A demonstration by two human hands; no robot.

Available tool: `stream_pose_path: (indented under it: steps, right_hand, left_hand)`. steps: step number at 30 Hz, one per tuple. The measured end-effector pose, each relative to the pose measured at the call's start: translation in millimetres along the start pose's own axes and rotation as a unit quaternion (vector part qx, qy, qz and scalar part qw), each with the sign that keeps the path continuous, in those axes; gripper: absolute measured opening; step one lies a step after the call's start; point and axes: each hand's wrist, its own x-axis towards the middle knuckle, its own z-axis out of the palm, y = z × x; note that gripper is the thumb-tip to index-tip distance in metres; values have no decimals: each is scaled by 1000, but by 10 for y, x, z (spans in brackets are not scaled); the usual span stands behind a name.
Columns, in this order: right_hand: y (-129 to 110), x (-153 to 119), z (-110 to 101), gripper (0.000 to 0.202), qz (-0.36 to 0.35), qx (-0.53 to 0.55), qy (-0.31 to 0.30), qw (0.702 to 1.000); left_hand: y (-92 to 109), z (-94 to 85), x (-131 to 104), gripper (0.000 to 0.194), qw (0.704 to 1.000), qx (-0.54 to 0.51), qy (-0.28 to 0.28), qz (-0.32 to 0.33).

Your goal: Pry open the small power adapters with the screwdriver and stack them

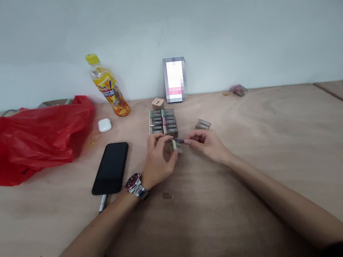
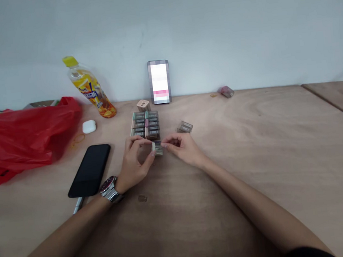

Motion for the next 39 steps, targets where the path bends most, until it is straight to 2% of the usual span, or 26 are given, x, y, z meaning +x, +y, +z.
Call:
stream_pose_path:
  steps: [2, 4, 10, 19, 39]
  right_hand:
    - [14, 11, -11, 28, 3, 11, 16, 1000]
    - [25, 19, -21, 31, 5, 14, 24, 1000]
    - [49, 30, -54, 36, 30, 2, -5, 1000]
    - [-51, -21, -103, 26, 36, 26, -105, 993]
    - [20, -5, -53, 28, 60, -8, -77, 995]
  left_hand:
    - [-15, 13, 1, 41, 999, 17, -26, -11]
    - [-35, 29, -2, 48, 998, 32, -45, -4]
    - [-80, 47, -5, 44, 998, 24, -61, 8]
    - [-85, 45, -18, 43, 999, -32, -39, 19]
    - [-67, 34, -14, 44, 997, -28, -41, 59]
